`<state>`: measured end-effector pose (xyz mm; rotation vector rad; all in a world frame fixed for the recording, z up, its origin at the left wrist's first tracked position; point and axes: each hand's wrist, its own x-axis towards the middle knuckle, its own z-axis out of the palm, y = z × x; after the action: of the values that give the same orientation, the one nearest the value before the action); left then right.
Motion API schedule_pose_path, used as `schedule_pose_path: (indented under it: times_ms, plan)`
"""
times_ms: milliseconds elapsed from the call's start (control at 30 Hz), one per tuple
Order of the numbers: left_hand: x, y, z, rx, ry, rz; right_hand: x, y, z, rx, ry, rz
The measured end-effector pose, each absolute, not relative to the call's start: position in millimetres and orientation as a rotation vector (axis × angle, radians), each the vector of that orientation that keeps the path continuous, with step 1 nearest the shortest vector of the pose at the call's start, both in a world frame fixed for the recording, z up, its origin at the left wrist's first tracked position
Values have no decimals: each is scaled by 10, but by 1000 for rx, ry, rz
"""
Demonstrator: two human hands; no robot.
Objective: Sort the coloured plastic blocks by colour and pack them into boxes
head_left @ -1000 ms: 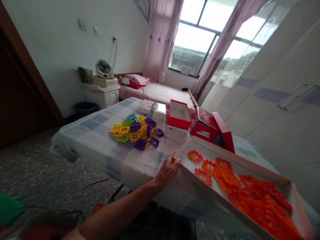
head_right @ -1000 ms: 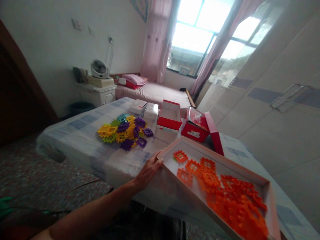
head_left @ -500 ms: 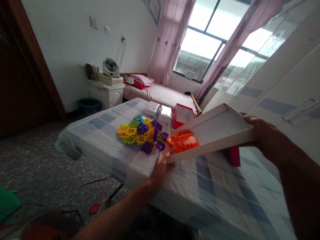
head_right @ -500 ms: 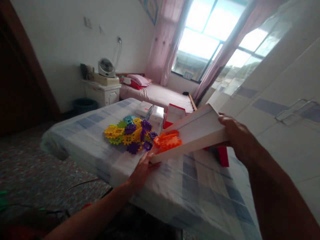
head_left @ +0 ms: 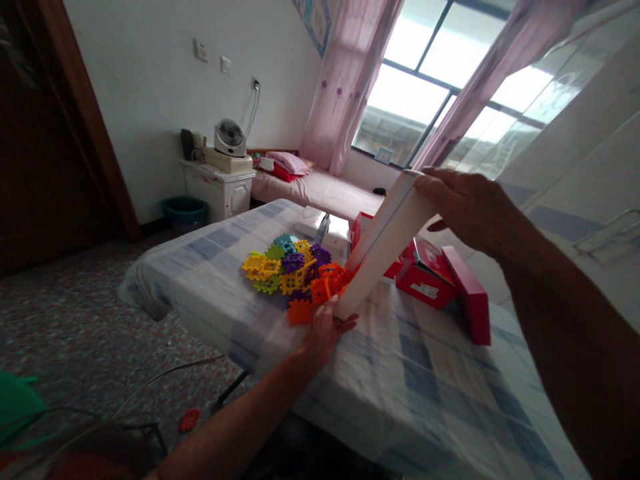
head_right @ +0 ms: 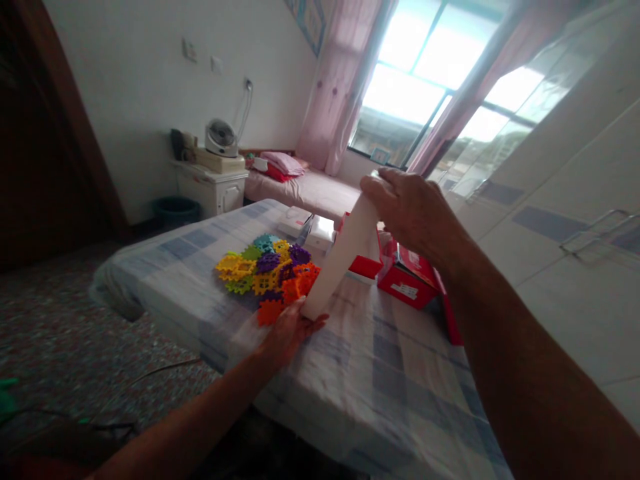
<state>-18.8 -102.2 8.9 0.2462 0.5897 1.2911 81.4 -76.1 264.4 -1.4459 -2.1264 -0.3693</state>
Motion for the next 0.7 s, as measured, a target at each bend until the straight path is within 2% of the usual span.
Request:
schedule_pose_path:
  times_ms: [200,500,700]
  plan:
    - [-96,-935,-3,194,544,1195,375,-783,2459,-1420,-2180,-752]
    - [-121,-869,108,176,547,1235,349,-841,2428,-1338,-2038,-859]
    - [-66,-854,-15,190,605,1136,391,-811,2322,-1376,-2067,-846]
